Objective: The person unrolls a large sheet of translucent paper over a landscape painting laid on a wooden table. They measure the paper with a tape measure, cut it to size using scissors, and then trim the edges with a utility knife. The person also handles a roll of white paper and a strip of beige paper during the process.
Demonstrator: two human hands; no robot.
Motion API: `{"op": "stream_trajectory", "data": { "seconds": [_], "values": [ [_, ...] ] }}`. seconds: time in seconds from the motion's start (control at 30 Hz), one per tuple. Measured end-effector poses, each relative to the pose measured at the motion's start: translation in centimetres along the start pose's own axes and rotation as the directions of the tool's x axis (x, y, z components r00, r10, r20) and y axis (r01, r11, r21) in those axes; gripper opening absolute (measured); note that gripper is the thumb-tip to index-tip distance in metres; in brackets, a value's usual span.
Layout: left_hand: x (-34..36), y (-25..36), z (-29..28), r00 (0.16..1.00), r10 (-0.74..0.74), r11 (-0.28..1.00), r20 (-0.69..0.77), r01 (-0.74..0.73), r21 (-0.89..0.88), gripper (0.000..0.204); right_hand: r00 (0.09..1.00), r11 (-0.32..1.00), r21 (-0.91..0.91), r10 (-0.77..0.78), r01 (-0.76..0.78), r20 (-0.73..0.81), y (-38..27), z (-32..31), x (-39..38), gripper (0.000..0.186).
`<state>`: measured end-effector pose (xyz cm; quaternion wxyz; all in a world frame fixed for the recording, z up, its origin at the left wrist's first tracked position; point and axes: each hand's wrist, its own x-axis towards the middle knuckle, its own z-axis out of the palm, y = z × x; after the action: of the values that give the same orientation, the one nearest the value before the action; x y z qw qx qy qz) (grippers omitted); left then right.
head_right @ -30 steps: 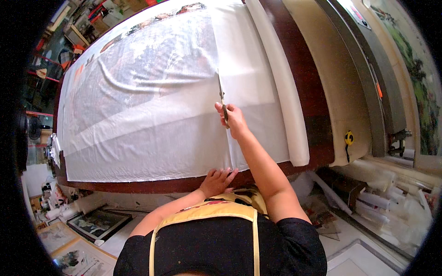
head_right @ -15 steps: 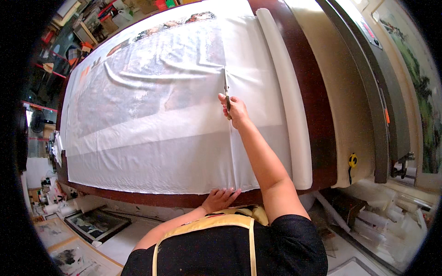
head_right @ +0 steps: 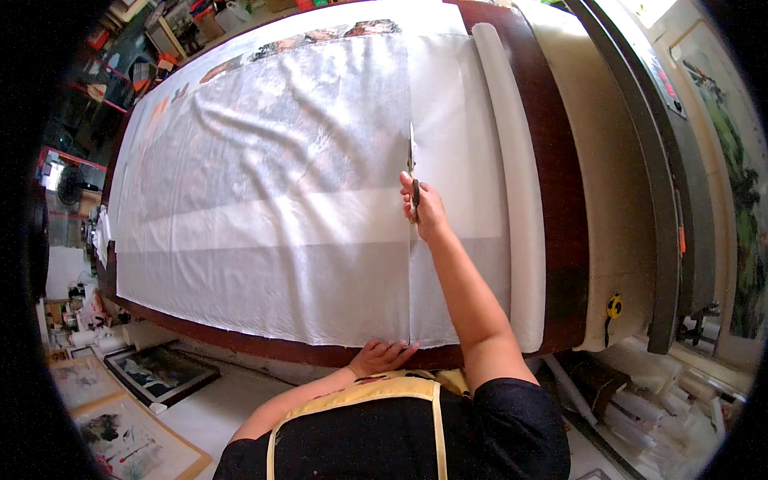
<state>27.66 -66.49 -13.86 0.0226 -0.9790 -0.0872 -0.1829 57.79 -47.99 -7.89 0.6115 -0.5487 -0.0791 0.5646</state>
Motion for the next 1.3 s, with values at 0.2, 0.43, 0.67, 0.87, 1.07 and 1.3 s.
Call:
{"op": "stream_trajectory", "data": {
  "seconds": [0.2,0.43,0.67,0.87,1.07,1.3],
  "values": [
    [-0.2,0.0,0.0,1.0,-0.004,1.0,0.015,0.005,-0.013,0.047,0.999,0.998,-0.056,0.028,-0.029,-0.027,-1.4,0.6,1.6,0.054],
    [-0.2,-0.1,0.1,0.999,0.003,1.0,0.035,-0.002,-0.029,0.049,0.997,0.994,-0.096,0.055,-0.061,-0.062,-1.8,0.5,2.8,0.054],
    [-0.7,0.3,0.4,0.997,-0.003,0.999,0.072,0.006,-0.049,0.047,0.999,0.995,-0.096,-0.036,0.032,-0.032,-3.6,1.1,5.5,0.047],
    [-0.9,0.5,1.0,1.0,-0.024,1.0,0.013,0.024,-0.003,0.046,0.996,0.992,-0.101,-0.079,0.075,-0.036,-6.2,2.1,10.3,0.049],
    [0.1,-0.5,-0.4,0.998,0.003,0.999,0.06,0.0,-0.051,0.046,0.994,0.988,-0.142,-0.079,0.067,-0.079,-9.3,3.4,14.7,0.049],
    [-0.3,-0.3,-0.2,0.998,-0.003,0.995,0.063,0.009,-0.101,0.048,0.997,0.987,-0.158,-0.003,-0.01,-0.078,-11.8,3.2,19.6,0.05]
  ]
}}
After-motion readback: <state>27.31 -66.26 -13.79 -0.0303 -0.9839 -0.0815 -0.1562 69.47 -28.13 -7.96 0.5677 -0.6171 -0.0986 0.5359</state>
